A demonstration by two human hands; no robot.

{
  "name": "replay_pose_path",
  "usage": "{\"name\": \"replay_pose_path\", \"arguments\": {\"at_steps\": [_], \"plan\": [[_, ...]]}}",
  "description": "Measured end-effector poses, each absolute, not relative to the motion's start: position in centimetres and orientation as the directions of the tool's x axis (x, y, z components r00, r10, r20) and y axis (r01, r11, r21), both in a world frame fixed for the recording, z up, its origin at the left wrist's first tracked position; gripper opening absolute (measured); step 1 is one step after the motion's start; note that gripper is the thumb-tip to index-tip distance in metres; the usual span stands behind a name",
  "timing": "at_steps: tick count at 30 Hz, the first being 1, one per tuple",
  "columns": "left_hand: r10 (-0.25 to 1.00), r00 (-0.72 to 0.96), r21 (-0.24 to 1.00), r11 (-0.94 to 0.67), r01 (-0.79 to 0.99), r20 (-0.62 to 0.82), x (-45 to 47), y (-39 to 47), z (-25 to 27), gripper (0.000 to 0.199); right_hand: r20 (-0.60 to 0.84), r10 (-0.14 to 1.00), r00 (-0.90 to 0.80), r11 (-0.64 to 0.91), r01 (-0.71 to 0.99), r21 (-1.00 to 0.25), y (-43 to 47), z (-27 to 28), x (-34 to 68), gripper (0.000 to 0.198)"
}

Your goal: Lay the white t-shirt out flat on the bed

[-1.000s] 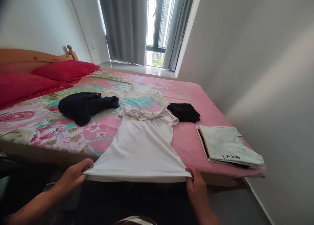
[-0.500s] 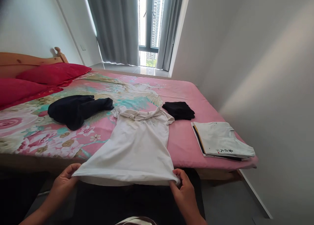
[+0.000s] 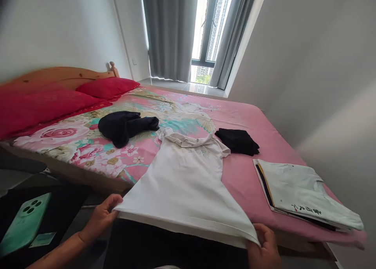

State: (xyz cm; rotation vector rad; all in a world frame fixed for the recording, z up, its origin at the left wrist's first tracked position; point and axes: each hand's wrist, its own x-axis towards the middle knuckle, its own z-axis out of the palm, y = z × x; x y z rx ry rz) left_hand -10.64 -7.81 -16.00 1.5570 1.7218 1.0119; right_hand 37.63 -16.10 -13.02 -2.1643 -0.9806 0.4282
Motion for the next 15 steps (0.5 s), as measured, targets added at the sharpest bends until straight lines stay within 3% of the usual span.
{"name": "replay_pose_path", "arguments": {"at_steps": [5,9,15], "plan": [[0.953,-0.3,0.903,0.1,0.419,0.034,-10.6,-7.6,-16.4,0.017,-0.019,0.755,0.656,-0.442,0.486,-0.754,-16.1,-11.9,37.5,0.048],[0.911,-0.402,0.944,0.054,0.327,0.088,-10.2,-6.7,-14.3,0.024,0.005,0.719,0.695,-0.358,0.376,-0.855,-15.8,-10.0,37.1,0.051],[0.974,-0.178,0.896,-0.048,0.441,0.14,-10.8,-7.5,-15.2,0.03,-0.129,0.753,0.645,-0.298,0.16,-0.941,-15.5,-11.6,37.6,0.058]]}}
